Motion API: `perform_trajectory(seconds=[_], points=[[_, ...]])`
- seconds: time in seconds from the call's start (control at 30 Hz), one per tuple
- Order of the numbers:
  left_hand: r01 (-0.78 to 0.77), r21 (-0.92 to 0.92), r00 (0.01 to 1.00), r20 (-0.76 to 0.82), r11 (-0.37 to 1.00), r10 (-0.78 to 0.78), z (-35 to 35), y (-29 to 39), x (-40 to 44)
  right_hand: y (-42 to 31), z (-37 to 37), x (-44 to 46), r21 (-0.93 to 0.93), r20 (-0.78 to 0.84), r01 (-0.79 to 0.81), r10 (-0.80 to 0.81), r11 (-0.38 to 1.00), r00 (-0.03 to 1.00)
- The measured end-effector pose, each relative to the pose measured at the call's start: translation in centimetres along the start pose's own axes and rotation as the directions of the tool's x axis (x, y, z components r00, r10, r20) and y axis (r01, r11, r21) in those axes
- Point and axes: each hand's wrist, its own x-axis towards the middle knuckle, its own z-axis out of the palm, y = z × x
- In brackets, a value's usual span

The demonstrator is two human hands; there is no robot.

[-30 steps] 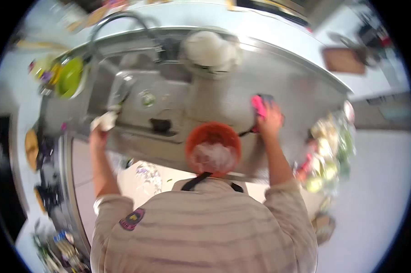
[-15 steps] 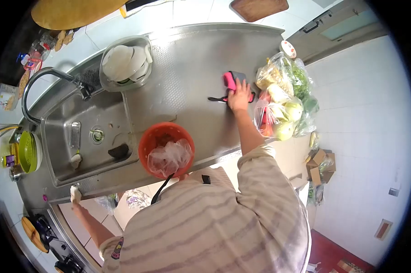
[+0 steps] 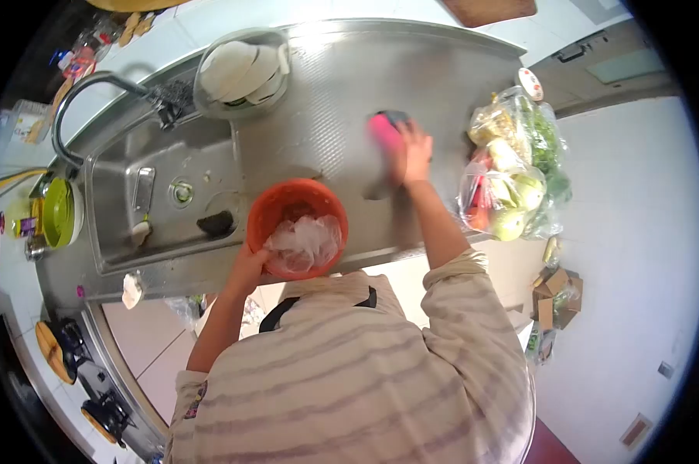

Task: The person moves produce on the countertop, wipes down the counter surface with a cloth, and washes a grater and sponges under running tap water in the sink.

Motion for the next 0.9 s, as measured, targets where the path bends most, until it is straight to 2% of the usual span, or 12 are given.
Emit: perform_trajectory(seconds=[0.17, 0.2, 0.23, 0.27, 0.3, 0.33, 0.43, 0.53, 0.63, 0.7, 0.77, 0.9], points=[[-0.075, -0.259, 0.989, -0.142, 0.963, 0.039, -6.2, 1.3, -3.5, -7.1, 4.5, -2.3, -0.036, -0.077, -0.340, 0.337, 0.940, 0.938], [-0.126, -0.278, 0.978, -0.194, 0.952, 0.073, -7.4, 2.7, -4.9, -10.4, 4.0, -0.5, -0.213, 0.290, -0.353, 0.405, 0.911, 0.867], [-0.172, -0.290, 0.965, -0.241, 0.942, 0.102, -8.8, 4.4, -6.4, -12.8, 7.3, -2.0, -0.073, -0.003, -0.102, 0.102, 0.992, 0.995], [-0.173, -0.278, 0.966, -0.234, 0.945, 0.109, -10.6, 5.3, -7.2, -18.5, 7.9, -2.3, 0.523, -0.046, -0.286, 0.362, 0.803, 0.931], [-0.206, -0.261, 0.942, -0.316, 0.943, 0.118, -12.5, 5.9, -8.1, -23.2, 11.2, -3.1, 0.245, -0.053, -0.169, 0.187, 0.955, 0.981], [-0.235, -0.246, 0.910, -0.396, 0.940, 0.124, -14.4, 6.2, -8.9, -28.9, 6.6, -1.5, 0.140, 0.446, -0.058, -0.011, 0.988, 0.895], [-0.242, -0.266, 0.895, -0.432, 0.933, 0.109, -20.2, 7.2, -10.4, -38.7, 11.9, -3.2, 0.576, 0.217, -0.030, -0.118, 0.817, 0.969], [-0.298, -0.277, 0.875, -0.462, 0.913, 0.145, -26.8, 6.6, -10.1, -33.8, 5.6, -0.5, 0.658, -0.086, 0.161, -0.139, 0.736, 0.987], [-0.203, -0.277, 0.901, -0.427, 0.939, 0.068, -29.7, 6.4, -8.6, -23.6, -5.4, -1.5, 0.706, 0.234, -0.239, 0.098, 0.667, 0.967], [-0.215, -0.344, 0.914, -0.401, 0.914, 0.064, -29.8, 6.4, -8.0, -12.4, -5.8, -5.9, 0.350, -0.104, -0.059, 0.102, 0.935, 0.989], [-0.231, -0.341, 0.908, -0.412, 0.911, 0.076, -28.7, 7.2, -7.9, -4.1, -5.5, -12.3, 0.005, -0.046, -0.347, 0.347, 0.938, 0.937], [-0.179, -0.314, 0.923, -0.382, 0.932, 0.049, -27.8, 7.9, -8.1, -11.0, 0.8, -14.6, -0.111, 0.006, -0.372, 0.375, 0.921, 0.927]])
